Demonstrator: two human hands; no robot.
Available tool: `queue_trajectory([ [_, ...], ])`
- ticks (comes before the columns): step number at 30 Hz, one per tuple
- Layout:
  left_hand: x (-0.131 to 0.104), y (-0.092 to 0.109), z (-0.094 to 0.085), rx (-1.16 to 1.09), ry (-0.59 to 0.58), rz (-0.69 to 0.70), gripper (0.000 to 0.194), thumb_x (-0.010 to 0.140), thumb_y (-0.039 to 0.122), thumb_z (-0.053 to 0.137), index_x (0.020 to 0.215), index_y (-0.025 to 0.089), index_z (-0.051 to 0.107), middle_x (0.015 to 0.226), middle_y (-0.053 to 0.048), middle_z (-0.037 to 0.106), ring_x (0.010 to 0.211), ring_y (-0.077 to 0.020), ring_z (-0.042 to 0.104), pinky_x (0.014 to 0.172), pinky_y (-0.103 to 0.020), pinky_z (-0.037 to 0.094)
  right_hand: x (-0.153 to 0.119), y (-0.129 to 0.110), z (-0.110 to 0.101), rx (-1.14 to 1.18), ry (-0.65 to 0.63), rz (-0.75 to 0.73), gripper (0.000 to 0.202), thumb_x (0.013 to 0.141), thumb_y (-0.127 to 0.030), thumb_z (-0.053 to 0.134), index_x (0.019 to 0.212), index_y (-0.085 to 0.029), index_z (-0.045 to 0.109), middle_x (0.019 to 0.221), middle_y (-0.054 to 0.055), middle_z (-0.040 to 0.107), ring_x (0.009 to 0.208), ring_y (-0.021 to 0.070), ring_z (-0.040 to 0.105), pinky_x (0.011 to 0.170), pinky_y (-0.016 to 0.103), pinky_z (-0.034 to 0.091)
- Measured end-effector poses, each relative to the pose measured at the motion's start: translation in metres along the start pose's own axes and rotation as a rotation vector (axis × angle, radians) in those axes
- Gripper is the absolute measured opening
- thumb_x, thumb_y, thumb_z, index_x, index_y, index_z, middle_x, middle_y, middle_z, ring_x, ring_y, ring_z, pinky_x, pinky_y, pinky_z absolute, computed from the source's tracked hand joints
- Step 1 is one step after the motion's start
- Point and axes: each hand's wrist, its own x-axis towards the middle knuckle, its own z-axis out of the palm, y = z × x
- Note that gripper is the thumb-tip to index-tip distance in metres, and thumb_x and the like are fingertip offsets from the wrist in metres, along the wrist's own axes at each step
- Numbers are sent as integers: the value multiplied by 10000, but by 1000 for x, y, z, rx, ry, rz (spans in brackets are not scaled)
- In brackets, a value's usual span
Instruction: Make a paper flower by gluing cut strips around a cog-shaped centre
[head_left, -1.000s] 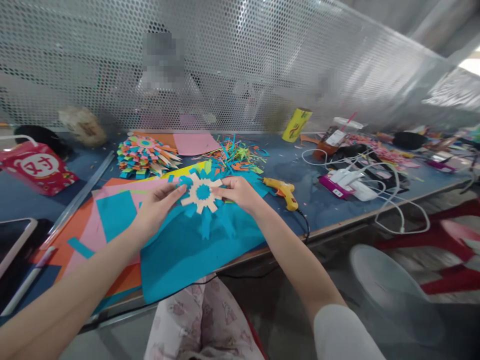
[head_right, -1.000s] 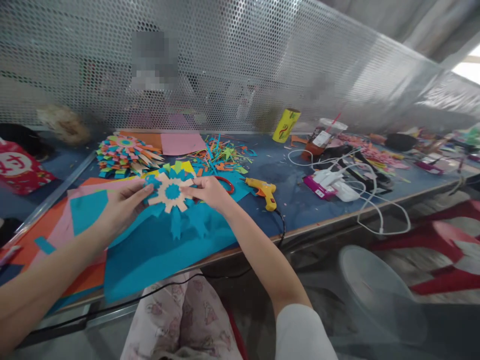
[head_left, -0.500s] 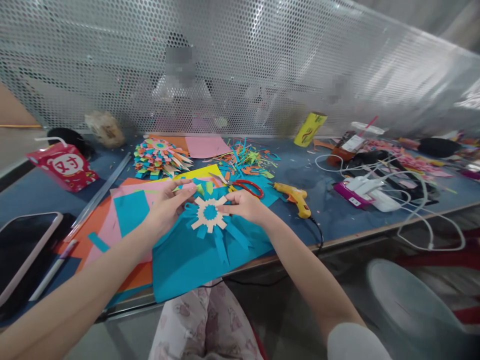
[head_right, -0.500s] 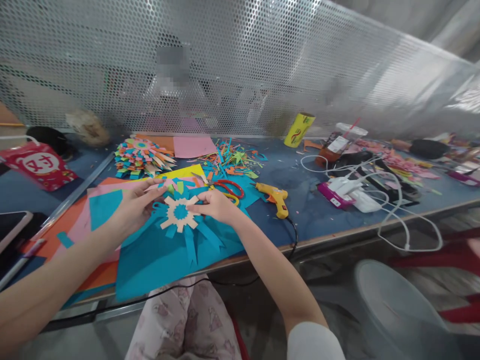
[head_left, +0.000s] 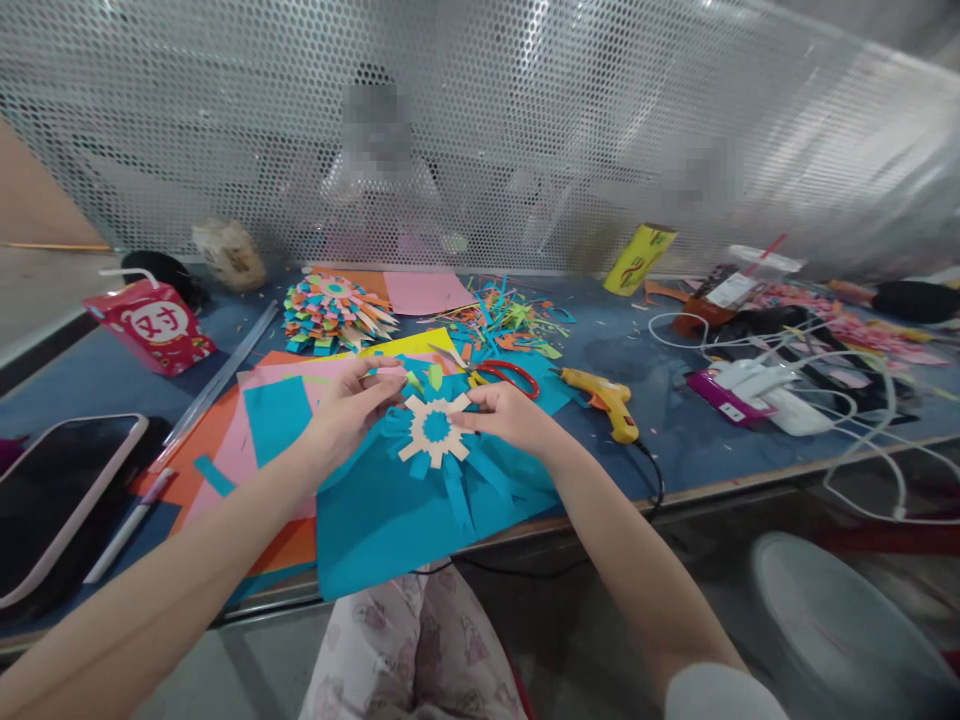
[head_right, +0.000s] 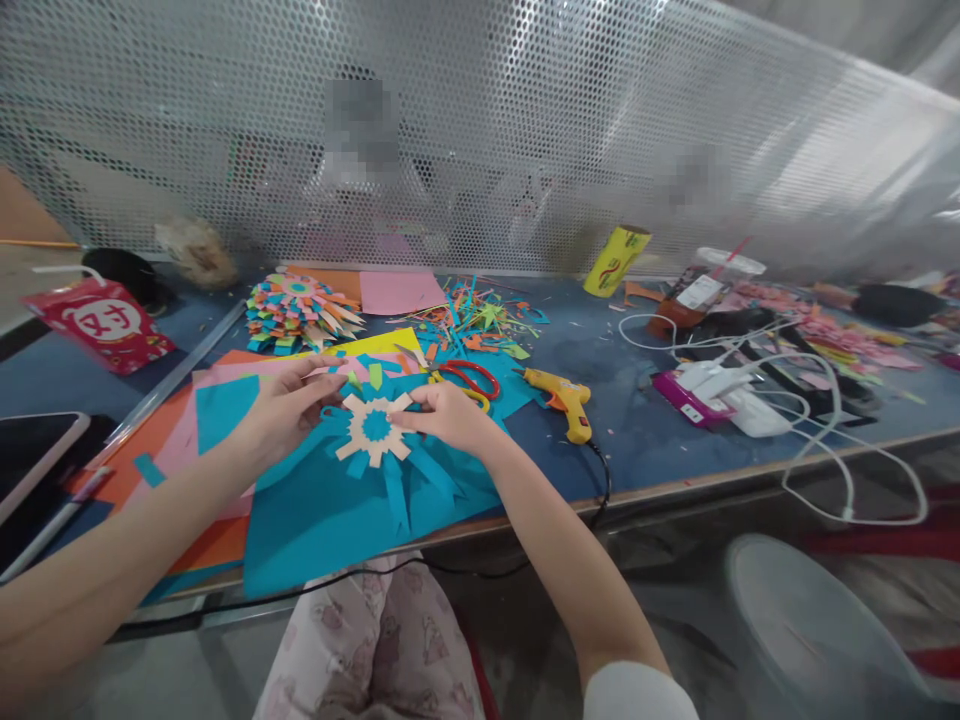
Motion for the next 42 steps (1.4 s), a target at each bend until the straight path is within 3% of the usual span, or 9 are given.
queue_trajectory([
  [4,7,8,-13,267,-14,285,318,660,327,737,896,174,587,707,-17,700,694,-155,672,635,-250,503,0,2,-10,-32,101,-37,387,672,-526,688,720,-145,633,549,-47,452,514,73,354,490,232,244],
  [8,15,32,-36,811,238,600,231,753,250,623,962,168,567,914,-89,717,854,-203,672,756,-306,495,1,4,-17,-88,192,-50,372,709,-515,650,738,-146,610,556,-64,378,501,63,286,490,237,192],
  [11,19,45,-53,1481,272,390,294,817,281,529,1082,156,549,1056,-168,699,1038,-339,626,889,-470,433,3,5,-13,-251,174,-80,295,737,-440,644,730,-148,600,549,-70,350,516,71,288,505,241,190],
  [15,25,42,-64,1753,240,9,475,780,592,509,943,148,548,980,-251,685,999,-460,611,853,-564,388,3,5,-4,-409,195,-105,173,774,-317,624,721,-159,579,536,-80,316,525,77,306,525,241,211],
  [21,27,24,-57,1602,273,191,445,686,637,602,653,224,439,534,-43,522,890,-462,620,864,-540,307,-3,5,0,-508,248,-63,154,789,-312,637,776,-167,588,582,-49,454,550,94,411,536,233,258],
  [28,24,28,-56,1413,251,242,271,717,465,678,720,221,560,494,13,467,773,-323,605,777,-371,326,-5,3,2,-767,354,61,201,856,-366,583,909,-177,626,748,53,655,695,174,587,546,253,306],
  [33,30,27,-55,723,166,203,261,668,372,764,833,187,684,712,-5,676,763,-199,622,764,-300,425,-4,3,0,-750,528,-123,177,864,-271,576,990,-154,616,990,119,683,935,224,619,755,297,442],
  [37,26,19,-37,145,6,14,372,530,384,857,798,167,717,692,-14,706,635,-138,634,669,-263,509,-3,-5,11,-461,333,-248,254,855,-337,589,1032,-157,612,999,93,687,828,172,639,745,294,490],
  [42,8,9,-14,232,-215,34,398,559,454,833,812,157,755,817,-77,744,675,-143,659,659,-235,542,0,-16,32,-103,94,-153,314,852,-413,587,1022,-148,595,870,60,694,631,129,661,545,233,480],
])
